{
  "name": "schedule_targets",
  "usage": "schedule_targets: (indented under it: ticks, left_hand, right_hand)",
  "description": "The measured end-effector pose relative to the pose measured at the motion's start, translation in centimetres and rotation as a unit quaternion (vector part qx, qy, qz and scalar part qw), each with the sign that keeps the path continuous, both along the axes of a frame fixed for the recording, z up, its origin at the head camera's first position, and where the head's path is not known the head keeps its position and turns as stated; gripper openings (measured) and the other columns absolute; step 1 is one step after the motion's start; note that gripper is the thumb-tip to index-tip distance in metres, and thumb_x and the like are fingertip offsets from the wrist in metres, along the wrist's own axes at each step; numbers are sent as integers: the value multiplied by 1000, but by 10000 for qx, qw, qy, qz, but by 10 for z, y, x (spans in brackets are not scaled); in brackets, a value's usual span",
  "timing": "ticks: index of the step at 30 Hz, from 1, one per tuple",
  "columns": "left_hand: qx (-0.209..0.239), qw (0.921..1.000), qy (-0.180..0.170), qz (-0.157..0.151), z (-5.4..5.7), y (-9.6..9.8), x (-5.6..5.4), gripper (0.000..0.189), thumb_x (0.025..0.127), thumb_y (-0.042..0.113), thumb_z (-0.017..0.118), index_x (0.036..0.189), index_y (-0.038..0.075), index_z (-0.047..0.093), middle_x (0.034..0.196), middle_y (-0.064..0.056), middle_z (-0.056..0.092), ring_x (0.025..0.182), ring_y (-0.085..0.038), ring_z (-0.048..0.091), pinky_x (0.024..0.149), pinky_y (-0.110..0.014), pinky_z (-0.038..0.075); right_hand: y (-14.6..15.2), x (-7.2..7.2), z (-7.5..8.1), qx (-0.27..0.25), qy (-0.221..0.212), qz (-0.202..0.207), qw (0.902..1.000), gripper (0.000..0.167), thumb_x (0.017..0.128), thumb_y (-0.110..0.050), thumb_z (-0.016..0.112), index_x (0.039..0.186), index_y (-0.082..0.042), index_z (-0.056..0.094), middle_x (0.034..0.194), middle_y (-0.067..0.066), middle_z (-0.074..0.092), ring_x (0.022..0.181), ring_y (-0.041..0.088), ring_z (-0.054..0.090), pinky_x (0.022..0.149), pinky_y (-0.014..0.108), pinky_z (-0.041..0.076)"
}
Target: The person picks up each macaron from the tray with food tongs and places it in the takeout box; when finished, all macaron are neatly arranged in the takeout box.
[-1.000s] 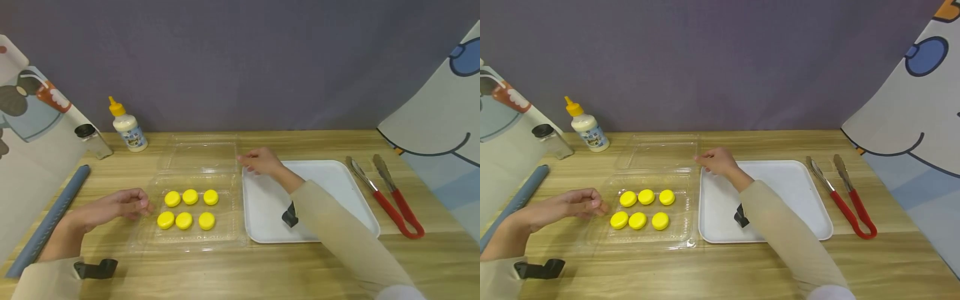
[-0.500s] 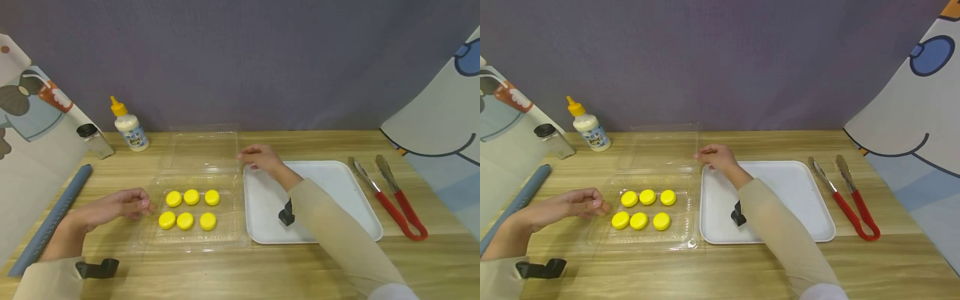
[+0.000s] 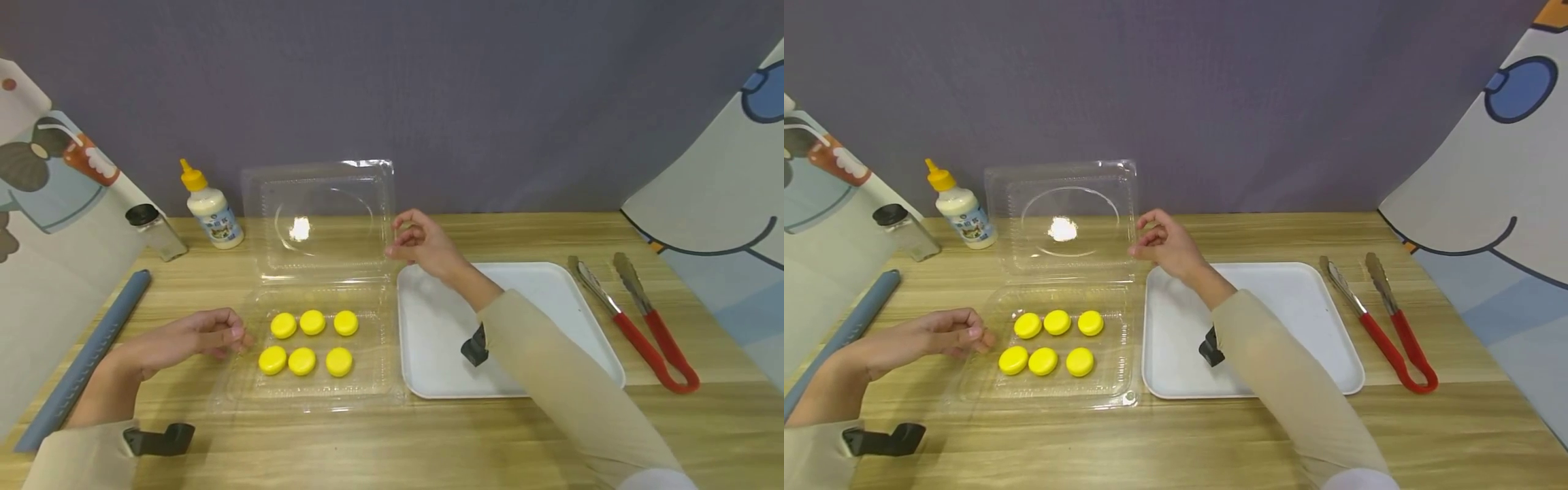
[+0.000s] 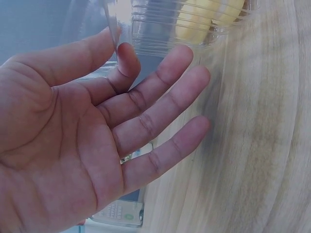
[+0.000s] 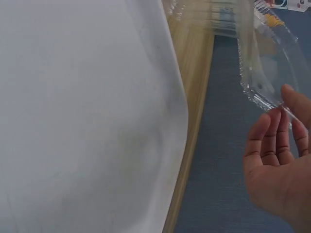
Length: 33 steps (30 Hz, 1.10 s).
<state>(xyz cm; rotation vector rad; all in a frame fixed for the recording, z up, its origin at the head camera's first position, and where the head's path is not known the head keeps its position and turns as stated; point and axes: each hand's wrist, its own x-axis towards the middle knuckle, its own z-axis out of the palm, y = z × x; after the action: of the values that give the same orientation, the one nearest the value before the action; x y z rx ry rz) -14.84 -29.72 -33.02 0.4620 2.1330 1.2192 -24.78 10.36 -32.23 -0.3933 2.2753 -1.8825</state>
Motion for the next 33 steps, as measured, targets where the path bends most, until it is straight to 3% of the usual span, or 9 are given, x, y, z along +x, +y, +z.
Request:
schedule_targets:
  ticks: [4, 10, 16, 19, 23, 33]
  left_hand:
    - [-62, 10000, -14, 30, -1, 1, 1, 25, 111, 21, 43, 114, -2, 52, 124, -17, 60, 116, -28, 58, 93, -29, 53]
    - [-90, 9999, -11, 63, 0, 3, 0, 27, 111, 21, 43, 116, -4, 53, 123, -17, 61, 115, -28, 58, 92, -28, 52]
    - [-52, 9999, 87, 50, -3, 2, 2, 24, 110, 19, 42, 115, -2, 54, 124, -15, 61, 114, -26, 58, 92, -31, 53]
    - [-97, 9999, 91, 80, -3, 2, 2, 25, 111, 19, 42, 116, -2, 53, 124, -14, 61, 114, -25, 58, 92, -32, 52]
    - [-113, 9998, 149, 108, -3, 4, 1, 25, 110, 19, 42, 116, -3, 53, 125, -15, 62, 115, -27, 58, 93, -36, 52]
    - [-121, 9993, 276, 206, -3, 8, -1, 26, 110, 19, 42, 115, -4, 53, 121, -15, 61, 114, -27, 57, 93, -36, 52]
  right_hand:
    - [2, 2, 6, 35, 318, -8, 9995, 27, 94, -5, 74, 115, 0, 58, 95, 5, 62, 82, 17, 57, 67, 28, 51]
    - [4, 4, 13, 0, 689, 11, 9976, 37, 93, -1, 73, 125, 0, 56, 94, 6, 64, 79, 16, 61, 64, 27, 49]
    - [4, 7, 22, 126, 1083, -65, 9940, 20, 93, -6, 75, 107, 0, 62, 93, 5, 66, 76, 16, 59, 64, 30, 51]
    - [3, 9, 28, 152, 1273, -75, 9917, 23, 92, -4, 75, 109, 0, 62, 90, 7, 67, 74, 17, 58, 62, 31, 51]
    - [2, 10, 33, 180, 1361, -111, 9905, 31, 90, -1, 76, 117, 0, 59, 89, 8, 67, 76, 17, 60, 59, 31, 51]
    - [3, 9, 40, 26, 1343, -324, 9904, 19, 92, -5, 76, 105, 2, 66, 91, 11, 69, 72, 18, 63, 66, 31, 56]
